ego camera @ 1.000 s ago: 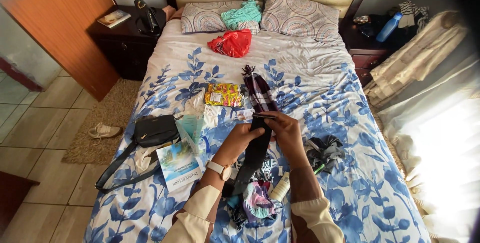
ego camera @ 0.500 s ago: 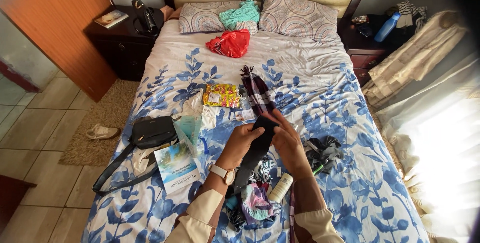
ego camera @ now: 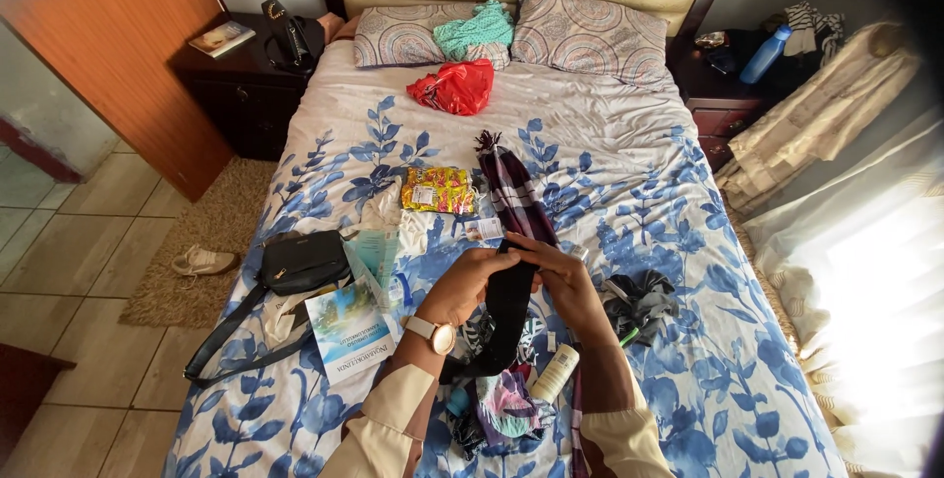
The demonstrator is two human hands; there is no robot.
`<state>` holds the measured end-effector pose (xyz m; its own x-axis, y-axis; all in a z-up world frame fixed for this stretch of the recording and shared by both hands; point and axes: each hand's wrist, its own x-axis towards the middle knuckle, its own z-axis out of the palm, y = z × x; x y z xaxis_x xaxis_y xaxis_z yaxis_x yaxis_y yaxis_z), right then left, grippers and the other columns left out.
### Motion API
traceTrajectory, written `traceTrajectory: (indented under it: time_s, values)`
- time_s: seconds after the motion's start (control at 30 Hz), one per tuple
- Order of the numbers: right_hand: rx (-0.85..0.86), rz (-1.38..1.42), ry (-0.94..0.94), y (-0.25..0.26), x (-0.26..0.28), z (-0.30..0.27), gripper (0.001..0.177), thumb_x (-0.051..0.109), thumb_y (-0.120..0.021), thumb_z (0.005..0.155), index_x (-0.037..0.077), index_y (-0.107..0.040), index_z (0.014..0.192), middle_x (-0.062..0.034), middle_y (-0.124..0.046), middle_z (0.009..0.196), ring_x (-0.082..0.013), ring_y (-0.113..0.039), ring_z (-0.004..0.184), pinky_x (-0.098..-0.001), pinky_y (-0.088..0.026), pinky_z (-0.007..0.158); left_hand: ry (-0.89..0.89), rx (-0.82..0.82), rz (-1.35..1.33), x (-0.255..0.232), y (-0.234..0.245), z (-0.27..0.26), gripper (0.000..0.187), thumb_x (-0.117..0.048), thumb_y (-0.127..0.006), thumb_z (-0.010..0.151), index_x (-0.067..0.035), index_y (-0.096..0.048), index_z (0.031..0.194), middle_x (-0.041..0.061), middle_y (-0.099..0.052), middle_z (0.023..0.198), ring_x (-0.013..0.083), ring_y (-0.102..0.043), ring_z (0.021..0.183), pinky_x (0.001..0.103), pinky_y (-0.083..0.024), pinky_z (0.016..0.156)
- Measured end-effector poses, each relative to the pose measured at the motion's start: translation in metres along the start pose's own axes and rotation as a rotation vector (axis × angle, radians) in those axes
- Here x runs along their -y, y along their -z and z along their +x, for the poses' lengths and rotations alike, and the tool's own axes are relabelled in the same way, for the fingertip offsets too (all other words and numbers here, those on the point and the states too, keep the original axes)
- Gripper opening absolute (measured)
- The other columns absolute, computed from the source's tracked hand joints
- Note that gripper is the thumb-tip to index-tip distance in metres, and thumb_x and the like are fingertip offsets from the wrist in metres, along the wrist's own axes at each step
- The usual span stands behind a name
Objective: The person folds several clothing items and small accessories on a bed, then places them into a wooden drawer. Items handled include a pink cloth, a dark patterned cloth, a red cloth, a patterned scarf, and a striped sock.
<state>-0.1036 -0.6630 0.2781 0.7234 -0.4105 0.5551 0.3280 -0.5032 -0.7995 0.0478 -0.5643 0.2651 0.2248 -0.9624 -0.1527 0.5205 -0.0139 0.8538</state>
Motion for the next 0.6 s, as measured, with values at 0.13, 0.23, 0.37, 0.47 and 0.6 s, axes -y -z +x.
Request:
traceTrajectory:
  time_s: [0.13, 0.23, 0.37, 0.47, 0.6]
  values:
    - [-0.129, 0.219, -0.235, -0.003, 0.025, -0.005, 0.046, 0.003, -0.05, 0.094, -0.002, -0.065, 0.137, -0.0234, -0.066, 0.138, -0.028, -0.059, 0.126, -0.0434, -0.048, 0.102, 0.013, -0.047, 0.098, -0.003, -0.009, -0.001, 0.013, -0.018, -0.076, 0.094, -0.005, -0.076, 0.091, -0.004, -0.065, 0.063, 0.0056, -0.064, 0.05, 0.018, -0.05, 0.05]
    - [-0.249, 0.355, -0.398, -0.003, 0.007, -0.013, 0.048, 0.007, -0.059, 0.096, -0.002, -0.059, 0.143, -0.0187, -0.069, 0.117, -0.0196, -0.063, 0.099, -0.0349, -0.051, 0.084, 0.02, -0.061, 0.117, 0.007, -0.008, 0.005, 0.014, -0.016, -0.076, 0.094, -0.003, -0.076, 0.094, 0.0, -0.07, 0.07, 0.0091, -0.067, 0.058, 0.022, -0.053, 0.055]
    - [-0.283, 0.283, -0.527, -0.004, 0.001, -0.011, 0.035, 0.003, -0.067, 0.097, -0.006, -0.068, 0.13, -0.0101, -0.073, 0.083, -0.0086, -0.057, 0.066, -0.0212, -0.051, 0.061, 0.055, -0.085, 0.15, 0.013, -0.01, 0.004, 0.018, -0.02, -0.075, 0.096, -0.003, -0.078, 0.095, 0.003, -0.072, 0.074, 0.011, -0.068, 0.062, 0.024, -0.053, 0.06]
    - [-0.193, 0.076, -0.291, -0.009, 0.02, -0.002, 0.031, -0.007, -0.059, 0.095, -0.001, -0.076, 0.121, -0.017, -0.078, 0.111, -0.019, -0.07, 0.103, -0.0338, -0.055, 0.091, 0.107, -0.13, 0.138, 0.055, 0.026, 0.034, 0.027, -0.03, -0.078, 0.095, -0.004, -0.079, 0.092, 0.004, -0.072, 0.07, 0.012, -0.069, 0.058, 0.02, -0.042, 0.052]
    - [-0.156, -0.059, -0.176, -0.004, -0.002, -0.01, 0.034, -0.01, -0.055, 0.095, 0.002, -0.077, 0.118, -0.0171, -0.075, 0.125, -0.03, -0.069, 0.119, -0.0411, -0.052, 0.097, 0.214, -0.188, 0.006, 0.032, 0.015, 0.025, 0.034, -0.03, -0.083, 0.085, 0.0, -0.068, 0.09, 0.013, -0.06, 0.055, 0.0199, -0.063, 0.045, 0.028, -0.05, 0.047]
